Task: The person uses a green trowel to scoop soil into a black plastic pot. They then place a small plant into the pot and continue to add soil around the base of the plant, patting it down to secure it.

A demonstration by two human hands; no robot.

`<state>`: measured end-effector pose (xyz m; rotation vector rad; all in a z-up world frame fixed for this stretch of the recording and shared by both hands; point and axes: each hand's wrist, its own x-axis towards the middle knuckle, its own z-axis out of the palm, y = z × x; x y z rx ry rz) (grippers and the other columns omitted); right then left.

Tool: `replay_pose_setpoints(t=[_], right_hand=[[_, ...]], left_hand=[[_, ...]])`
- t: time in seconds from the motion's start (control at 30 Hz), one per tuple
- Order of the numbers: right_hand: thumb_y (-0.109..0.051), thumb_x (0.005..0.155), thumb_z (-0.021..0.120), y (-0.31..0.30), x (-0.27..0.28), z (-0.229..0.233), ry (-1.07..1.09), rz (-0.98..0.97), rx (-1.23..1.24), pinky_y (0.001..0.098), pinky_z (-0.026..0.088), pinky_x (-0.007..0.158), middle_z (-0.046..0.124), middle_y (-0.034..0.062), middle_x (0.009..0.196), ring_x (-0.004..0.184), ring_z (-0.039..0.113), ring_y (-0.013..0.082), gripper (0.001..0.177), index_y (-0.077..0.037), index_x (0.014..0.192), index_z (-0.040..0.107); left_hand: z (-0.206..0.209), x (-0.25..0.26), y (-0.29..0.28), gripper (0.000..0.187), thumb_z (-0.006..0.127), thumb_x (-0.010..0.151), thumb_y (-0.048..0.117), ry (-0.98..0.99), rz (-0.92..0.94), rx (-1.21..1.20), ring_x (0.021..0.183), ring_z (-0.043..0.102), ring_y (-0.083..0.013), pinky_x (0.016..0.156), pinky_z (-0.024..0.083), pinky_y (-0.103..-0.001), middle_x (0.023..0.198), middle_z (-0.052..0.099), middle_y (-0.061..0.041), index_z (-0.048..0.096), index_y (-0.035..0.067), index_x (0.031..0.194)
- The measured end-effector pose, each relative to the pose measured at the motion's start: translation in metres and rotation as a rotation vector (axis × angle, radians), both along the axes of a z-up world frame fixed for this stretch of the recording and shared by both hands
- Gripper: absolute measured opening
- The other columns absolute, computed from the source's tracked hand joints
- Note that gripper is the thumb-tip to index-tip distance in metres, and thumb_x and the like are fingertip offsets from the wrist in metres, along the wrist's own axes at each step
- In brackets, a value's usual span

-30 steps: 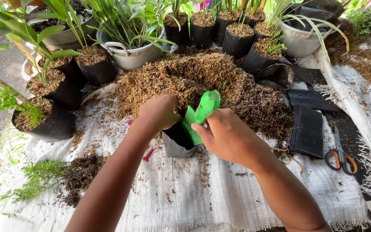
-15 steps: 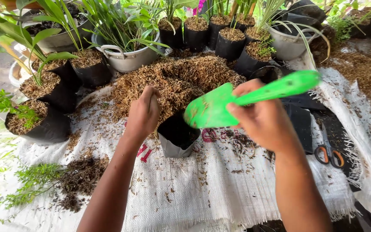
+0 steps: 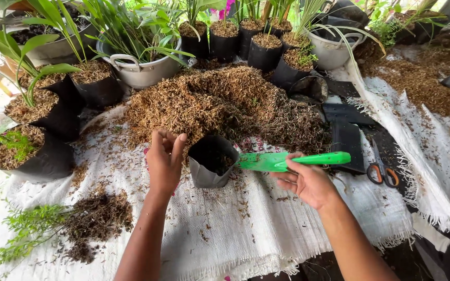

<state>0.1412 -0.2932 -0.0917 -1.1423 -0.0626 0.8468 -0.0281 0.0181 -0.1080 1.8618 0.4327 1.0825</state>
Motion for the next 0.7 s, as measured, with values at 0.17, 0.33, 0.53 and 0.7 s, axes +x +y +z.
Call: replay_pose_setpoints(t=[0.17,0.33,0.53,0.7], right_hand=[[-0.008,0.1,0.054,0.045,0.003,-0.011,0.011,-0.032,0.037,0.0437,0.063,0.086,0.06,0.0299,0.125,0.104,0.07,0.039,0.015,-0.012,0.114,0.05],[-0.01,0.1,0.058,0.09,0.01,-0.041,-0.017,-0.047,0.099,0.0498,0.061,0.093,0.059,0.0276,0.13,0.109,0.068,0.0422,0.013,-0.018,0.111,0.057],[-0.008,0.097,0.062,0.072,0.0,-0.019,0.008,-0.081,0.153,0.0506,0.059,0.096,0.058,0.0282,0.129,0.112,0.067,0.0432,0.015,-0.017,0.108,0.057],[-0.008,0.093,0.064,0.042,0.012,0.014,-0.086,-0.069,0.17,0.0508,0.062,0.09,0.064,0.0261,0.113,0.103,0.069,0.0419,0.018,-0.018,0.106,0.058]], left_hand=[[0.028,-0.016,-0.016,0.027,0.08,0.094,0.024,0.005,0.026,-0.104,0.052,0.062,-0.0166,0.055,0.05,-0.027,0.061,0.067,-0.01,0.065,0.004,0.086],[0.042,-0.015,-0.022,0.013,0.065,0.104,0.012,0.005,0.053,-0.041,0.072,0.072,-0.0215,0.069,0.059,-0.032,0.083,0.075,-0.015,0.073,0.002,0.109],[0.071,-0.027,-0.029,0.037,0.046,0.104,-0.001,-0.024,-0.097,0.2,0.124,0.058,-0.0386,0.105,0.048,-0.055,0.127,0.063,-0.022,0.056,0.001,0.139],[0.107,-0.047,-0.051,0.053,0.041,0.107,0.023,0.265,-0.345,0.222,0.143,0.035,-0.0472,0.117,0.027,-0.064,0.151,0.043,-0.027,0.031,0.005,0.157]])
